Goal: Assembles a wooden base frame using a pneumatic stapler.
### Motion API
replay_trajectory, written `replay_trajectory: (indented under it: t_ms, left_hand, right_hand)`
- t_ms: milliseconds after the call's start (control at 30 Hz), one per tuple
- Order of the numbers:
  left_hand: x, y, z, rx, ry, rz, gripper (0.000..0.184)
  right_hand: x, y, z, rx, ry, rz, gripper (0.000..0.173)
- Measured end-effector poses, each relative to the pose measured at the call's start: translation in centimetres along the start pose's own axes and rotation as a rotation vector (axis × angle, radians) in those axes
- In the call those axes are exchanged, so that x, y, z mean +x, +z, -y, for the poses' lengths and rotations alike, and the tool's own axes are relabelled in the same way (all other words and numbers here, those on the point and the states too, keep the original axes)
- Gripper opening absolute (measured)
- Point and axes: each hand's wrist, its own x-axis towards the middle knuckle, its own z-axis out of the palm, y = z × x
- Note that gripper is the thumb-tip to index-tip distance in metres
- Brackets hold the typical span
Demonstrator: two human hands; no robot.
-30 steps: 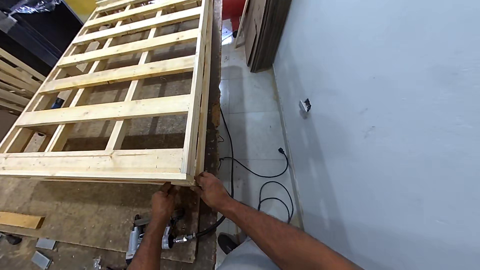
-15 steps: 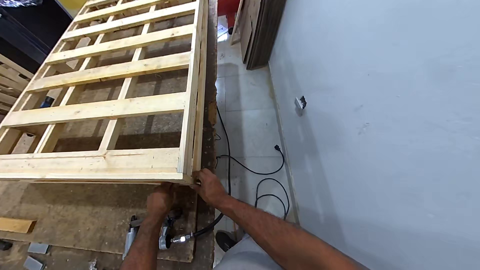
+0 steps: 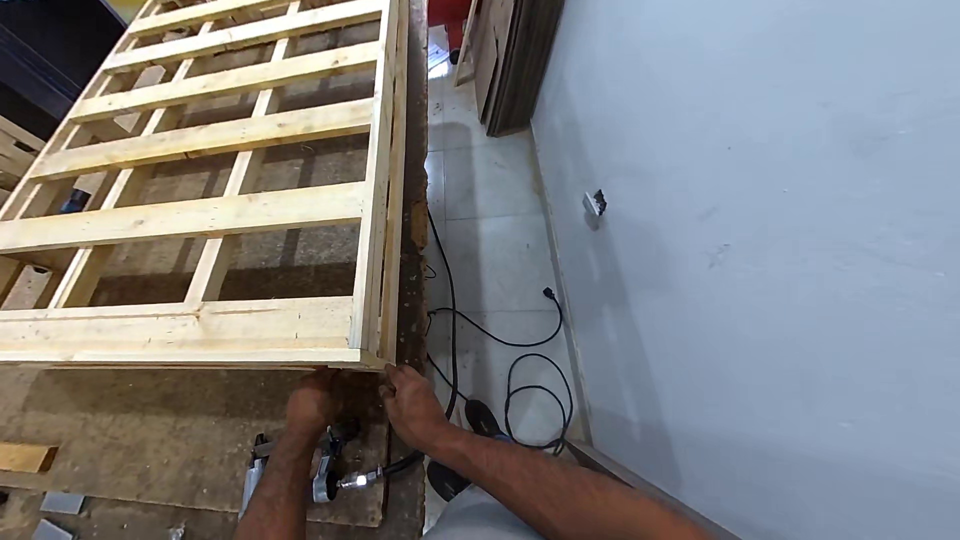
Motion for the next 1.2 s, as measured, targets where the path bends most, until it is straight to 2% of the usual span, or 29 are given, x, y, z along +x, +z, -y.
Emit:
replay_trajectory:
  t_ms: [133,267,533,733,933,1033,1133,1200]
  left_hand:
    - [0.3,0.1,0.5,-0.02,0.04,-0.014,0.035]
    - [0.2,-0.4,-0.3,0.05,-0.003,0.043,0.037]
    - [-0.3,-1.0,-1.6,0.188,-0.032,0.048,0.039]
    - [-0.1,-0.7,-1.2,0.16,0.0,0.021,0.037]
    - [0.0,-1.4,-1.3,0.18,0.019,0.042,0.034]
    - [0.0,-1.2,-1.0,0.029,0.018,-0.009,0.029]
    - [-0.3,-0.6,-0.1,-0.357,0.017,-0.088,0.021]
    - [-0.4,-0.6,0.4,-0.499,0.016,-0.079,0.022]
  right_hand:
    - [0.1,-0.4,-0.1,0.059,-0.002,0.012,0.045]
    - [0.2,-0.8,-0.1,0.099,0.019,0.051,0.046]
    - [0.2,-1.3,-0.1,0.05,-0.004,0.111,0.049]
    - [0.2,-1.5,0.0,0.0,-0.015,0.15,0.051]
    - [0.5,-2.2,0.6,-0.097,-0.03,0.211,0.046]
    - [0.6,-2.3,0.5,-0.106,-0.041,0.214,0.046]
    - [0.6,-2.3,0.5,-0.101,-0.039,0.213,0.046]
    - [0.6,-2.2,0.4,-0.096,-0.039,0.214,0.046]
